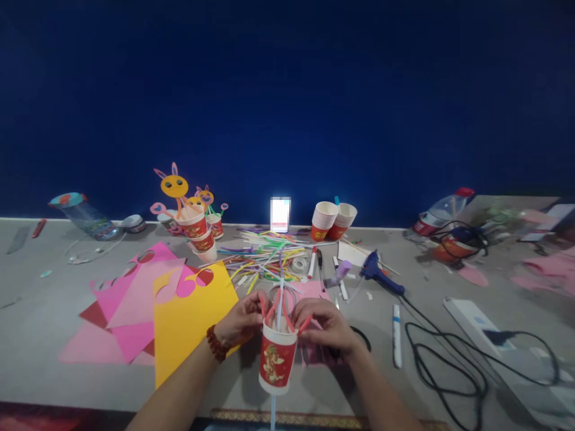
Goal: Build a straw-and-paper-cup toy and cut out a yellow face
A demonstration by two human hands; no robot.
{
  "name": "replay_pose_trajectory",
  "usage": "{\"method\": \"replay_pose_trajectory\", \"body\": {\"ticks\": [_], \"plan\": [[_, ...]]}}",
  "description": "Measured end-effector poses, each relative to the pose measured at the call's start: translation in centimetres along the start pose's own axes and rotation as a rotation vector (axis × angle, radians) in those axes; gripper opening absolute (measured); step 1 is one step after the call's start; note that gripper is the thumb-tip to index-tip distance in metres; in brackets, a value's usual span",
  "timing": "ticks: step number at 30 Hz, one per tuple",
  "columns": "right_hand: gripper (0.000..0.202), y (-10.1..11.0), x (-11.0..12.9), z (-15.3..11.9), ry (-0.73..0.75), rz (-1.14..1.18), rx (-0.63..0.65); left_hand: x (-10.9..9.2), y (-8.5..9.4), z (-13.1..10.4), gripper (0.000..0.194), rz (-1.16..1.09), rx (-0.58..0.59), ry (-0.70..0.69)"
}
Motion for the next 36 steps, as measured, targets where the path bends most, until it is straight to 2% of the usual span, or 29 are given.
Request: {"method": "replay_pose_trajectory", "body": {"ticks": [11, 17, 24, 36], "plan": [[0.019, 0.2, 0.0, -0.3, -0.043, -0.043, -0.001, 0.1, 0.0, 0.1, 0.036, 0.027, -0.006, 0.03], [0.019, 0.2, 0.5, -0.1, -0.01, -0.042, 0.06, -0.2, 0.0, -0.2, 0.036, 0.048, -0.012, 0.033], [0.01, 0.2, 0.9, -0.1, 0.012, -0.018, 0.043, -0.3, -0.4, -0.2, 0.033, 0.06, 0.004, 0.009], [0.011, 0.0, 1.1, -0.2, 0.042, -0.026, 0.041, -0.5, -0.5, -0.3, 0.033, 0.072, 0.029, -0.006]]}}
Point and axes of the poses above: each hand's wrist, its own z-axis towards the middle knuckle, its own y-axis out of the back of the hand, x = y × z, the point moved 1 cm from there along z, towards the middle knuckle, and after that the axes turned 4 degrees about z, right-handed, at the moved point
